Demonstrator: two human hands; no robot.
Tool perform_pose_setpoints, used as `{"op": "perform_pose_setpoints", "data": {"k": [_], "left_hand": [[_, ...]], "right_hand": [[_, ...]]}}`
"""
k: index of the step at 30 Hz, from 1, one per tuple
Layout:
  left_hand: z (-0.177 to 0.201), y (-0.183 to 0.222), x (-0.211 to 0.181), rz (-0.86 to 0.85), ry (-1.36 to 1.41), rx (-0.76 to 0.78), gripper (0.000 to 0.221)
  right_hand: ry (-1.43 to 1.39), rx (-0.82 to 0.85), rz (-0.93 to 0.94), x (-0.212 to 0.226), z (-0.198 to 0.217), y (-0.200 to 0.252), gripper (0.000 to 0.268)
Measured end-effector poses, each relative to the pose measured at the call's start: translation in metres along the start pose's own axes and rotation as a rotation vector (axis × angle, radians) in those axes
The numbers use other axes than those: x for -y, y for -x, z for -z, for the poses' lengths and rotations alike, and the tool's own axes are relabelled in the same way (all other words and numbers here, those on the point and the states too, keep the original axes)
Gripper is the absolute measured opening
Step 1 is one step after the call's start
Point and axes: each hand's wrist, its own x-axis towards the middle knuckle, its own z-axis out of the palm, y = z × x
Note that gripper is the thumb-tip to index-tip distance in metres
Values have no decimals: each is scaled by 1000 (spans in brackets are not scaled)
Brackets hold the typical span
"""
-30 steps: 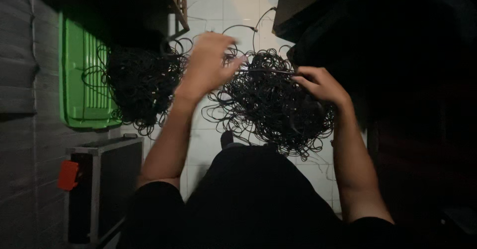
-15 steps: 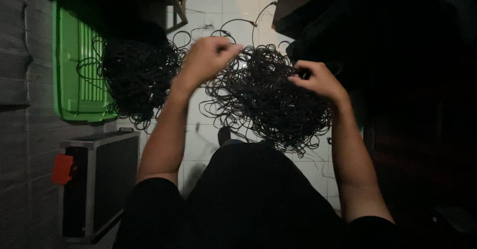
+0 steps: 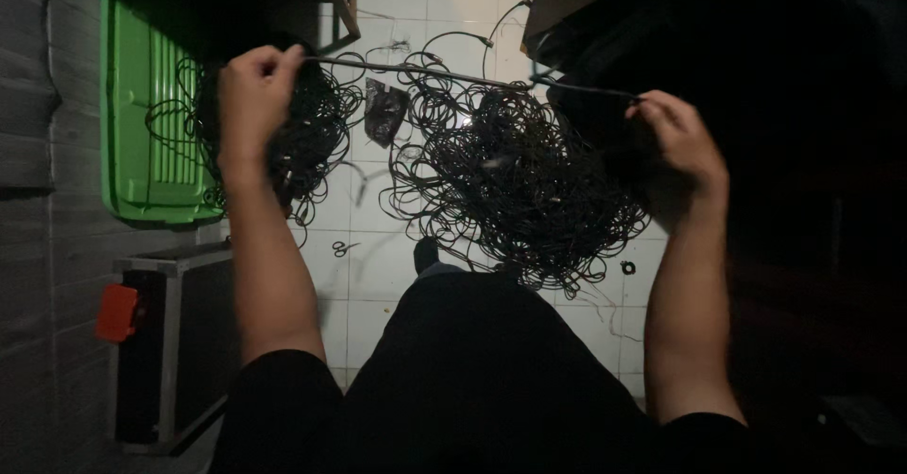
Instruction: The person untangles and gathers long black cables on the floor by hand, loops them together into a neat bundle, and then places the bundled cables into a white plastic storage bin.
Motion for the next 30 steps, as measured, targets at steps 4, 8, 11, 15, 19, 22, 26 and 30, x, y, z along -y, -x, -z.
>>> {"op": "perform_pose_setpoints", "data": {"k": [4,8,11,15,19,22,26,30], "left_hand": [[-22,8,-9,-229,-290,22,28],[-110,44,-79,-437,35,320,59],[-155,70,-133,-1144,250,247,50],[-154,58,-145,-555,174,788,36],[-100,28,-98,-289,77,555,34],[-58,6,-61,-160,109,322,26],[-42,-1,-35,-291,-82,58,29],[-78,21,-44,-819,-325,-395,35]], "right_hand": [[193,32,14,27,3,8,22],[131,176,-85,82,-38,9,20],[236,315,-16,115,-50,0,23],[276,234,75,106,-34,-2,20],[339,117,-89,49,-11,2,26],[318,77,-157,15,13,15,32],[19,177,-16,12,12,33,26],[-378,224,-11,46,-26,38,22]]}}
